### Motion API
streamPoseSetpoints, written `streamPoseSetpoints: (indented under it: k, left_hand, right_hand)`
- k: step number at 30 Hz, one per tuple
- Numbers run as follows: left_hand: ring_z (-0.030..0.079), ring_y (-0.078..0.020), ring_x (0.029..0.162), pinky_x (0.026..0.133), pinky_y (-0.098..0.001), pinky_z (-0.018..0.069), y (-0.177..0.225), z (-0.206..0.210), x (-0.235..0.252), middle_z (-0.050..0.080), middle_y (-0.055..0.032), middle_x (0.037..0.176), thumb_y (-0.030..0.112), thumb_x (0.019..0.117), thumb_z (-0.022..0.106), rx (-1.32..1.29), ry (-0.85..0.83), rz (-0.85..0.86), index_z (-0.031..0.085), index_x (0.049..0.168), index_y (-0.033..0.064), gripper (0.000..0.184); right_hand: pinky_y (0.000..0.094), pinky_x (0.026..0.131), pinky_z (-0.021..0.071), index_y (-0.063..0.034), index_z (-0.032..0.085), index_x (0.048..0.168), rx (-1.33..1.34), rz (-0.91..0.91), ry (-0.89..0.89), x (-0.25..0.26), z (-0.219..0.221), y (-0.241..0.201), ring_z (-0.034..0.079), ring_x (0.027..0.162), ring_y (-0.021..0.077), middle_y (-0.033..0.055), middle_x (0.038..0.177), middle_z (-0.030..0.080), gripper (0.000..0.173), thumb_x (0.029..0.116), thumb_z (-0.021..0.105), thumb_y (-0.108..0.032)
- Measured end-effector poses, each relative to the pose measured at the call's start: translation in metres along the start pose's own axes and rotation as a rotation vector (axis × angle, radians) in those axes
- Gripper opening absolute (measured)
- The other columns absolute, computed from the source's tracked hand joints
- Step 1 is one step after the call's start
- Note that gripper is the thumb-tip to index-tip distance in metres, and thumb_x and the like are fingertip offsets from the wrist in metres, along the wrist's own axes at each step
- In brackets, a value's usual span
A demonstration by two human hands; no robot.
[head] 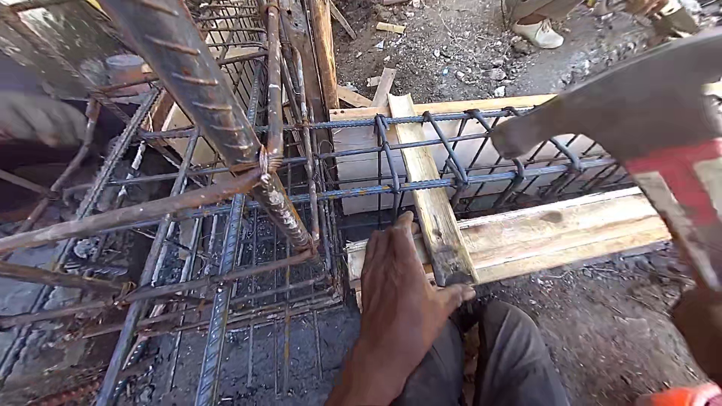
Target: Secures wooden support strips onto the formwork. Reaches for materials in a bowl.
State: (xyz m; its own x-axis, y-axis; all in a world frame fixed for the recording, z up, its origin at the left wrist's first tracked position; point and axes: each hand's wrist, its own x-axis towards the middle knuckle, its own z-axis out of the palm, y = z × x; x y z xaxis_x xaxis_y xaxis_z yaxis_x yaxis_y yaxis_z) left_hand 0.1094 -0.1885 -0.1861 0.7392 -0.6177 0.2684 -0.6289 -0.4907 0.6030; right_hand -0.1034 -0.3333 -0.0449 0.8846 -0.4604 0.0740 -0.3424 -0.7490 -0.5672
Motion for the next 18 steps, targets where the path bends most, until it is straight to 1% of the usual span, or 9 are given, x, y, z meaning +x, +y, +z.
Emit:
streamPoseSetpoints:
  k: [2,4,5,9,10,13,14,17,18]
  left_hand:
    - [0.060,-0.0183,0.121,0.104,-0.0418,0.0511,0.002,0.000,0.000,0.066,0.0009,0.130,0.076,0.0550,0.085,0.002,0.005,0.009,0.045,0.149,0.0124,0.120]
    - [0.061,-0.0182,0.120,0.103,-0.0414,0.0518,0.002,-0.001,-0.002,0.065,0.0007,0.130,0.078,0.0551,0.084,0.012,0.000,0.013,0.046,0.149,0.0129,0.120]
    - [0.061,-0.0180,0.119,0.103,-0.0414,0.0514,0.002,-0.002,-0.001,0.066,0.0003,0.130,0.078,0.0552,0.084,0.007,0.002,0.012,0.046,0.149,0.0124,0.120]
    - [0.061,-0.0177,0.120,0.104,-0.0415,0.0508,0.002,-0.002,-0.004,0.066,0.0005,0.129,0.079,0.0560,0.083,0.010,-0.004,0.007,0.047,0.148,0.0122,0.119]
    - [0.061,-0.0179,0.120,0.105,-0.0420,0.0508,0.002,-0.002,-0.004,0.066,0.0002,0.129,0.078,0.0561,0.084,0.011,-0.001,0.007,0.047,0.148,0.0120,0.119]
    - [0.061,-0.0197,0.121,0.104,-0.0419,0.0517,0.003,-0.002,-0.002,0.066,-0.0017,0.130,0.078,0.0564,0.083,0.009,-0.009,0.024,0.047,0.148,0.0102,0.120]
    - [0.061,-0.0201,0.121,0.104,-0.0416,0.0516,0.003,-0.002,-0.001,0.066,-0.0025,0.131,0.079,0.0565,0.083,0.008,-0.012,0.026,0.047,0.148,0.0097,0.120]
    - [0.060,-0.0183,0.122,0.106,-0.0412,0.0504,0.000,-0.004,-0.005,0.065,0.0000,0.132,0.078,0.0567,0.083,0.011,-0.033,-0.005,0.047,0.148,0.0118,0.118]
    - [0.060,-0.0187,0.122,0.105,-0.0415,0.0511,-0.001,-0.004,-0.006,0.066,-0.0005,0.131,0.078,0.0560,0.083,0.015,-0.030,-0.002,0.048,0.148,0.0114,0.119]
  right_hand:
    - [0.0548,0.061,0.0566,-0.0090,0.041,0.158,-0.192,0.026,-0.143,0.001,0.010,0.003,0.069,0.072,0.0355,0.0236,0.095,0.070,0.053,0.1102,0.046,-0.032]
    - [0.0575,0.062,0.0564,-0.0242,0.039,0.161,-0.318,0.027,-0.221,0.001,0.011,0.008,0.071,0.075,0.0372,0.0201,0.100,0.072,0.053,0.1097,0.045,-0.039]
    - [0.0573,0.064,0.0576,-0.0237,0.041,0.160,-0.307,0.007,-0.199,0.004,0.003,0.007,0.072,0.077,0.0361,0.0199,0.102,0.073,0.053,0.1096,0.046,-0.039]
    - [0.0516,0.058,0.0563,-0.0007,0.042,0.153,-0.188,-0.052,-0.007,0.000,-0.006,-0.006,0.066,0.067,0.0316,0.0240,0.094,0.069,0.052,0.1101,0.046,-0.030]
    - [0.0533,0.057,0.0561,-0.0028,0.043,0.154,-0.230,-0.042,-0.039,-0.002,0.001,-0.003,0.067,0.068,0.0342,0.0248,0.093,0.069,0.052,0.1102,0.046,-0.031]
    - [0.0561,0.057,0.0549,-0.0306,0.036,0.161,-0.410,0.004,-0.188,-0.005,0.015,0.009,0.069,0.070,0.0369,0.0183,0.096,0.070,0.053,0.1098,0.043,-0.042]
    - [0.0556,0.058,0.0555,-0.0312,0.038,0.160,-0.403,-0.018,-0.165,-0.002,0.010,0.008,0.070,0.071,0.0359,0.0177,0.098,0.072,0.053,0.1093,0.045,-0.042]
    - [0.0541,0.058,0.0565,-0.0185,0.042,0.158,-0.325,-0.058,-0.099,-0.001,0.017,0.004,0.070,0.071,0.0349,0.0202,0.097,0.072,0.053,0.1090,0.049,-0.034]
    - [0.0553,0.057,0.0563,-0.0201,0.040,0.159,-0.359,-0.043,-0.123,-0.004,0.025,0.005,0.070,0.069,0.0362,0.0196,0.094,0.072,0.053,0.1094,0.047,-0.035]
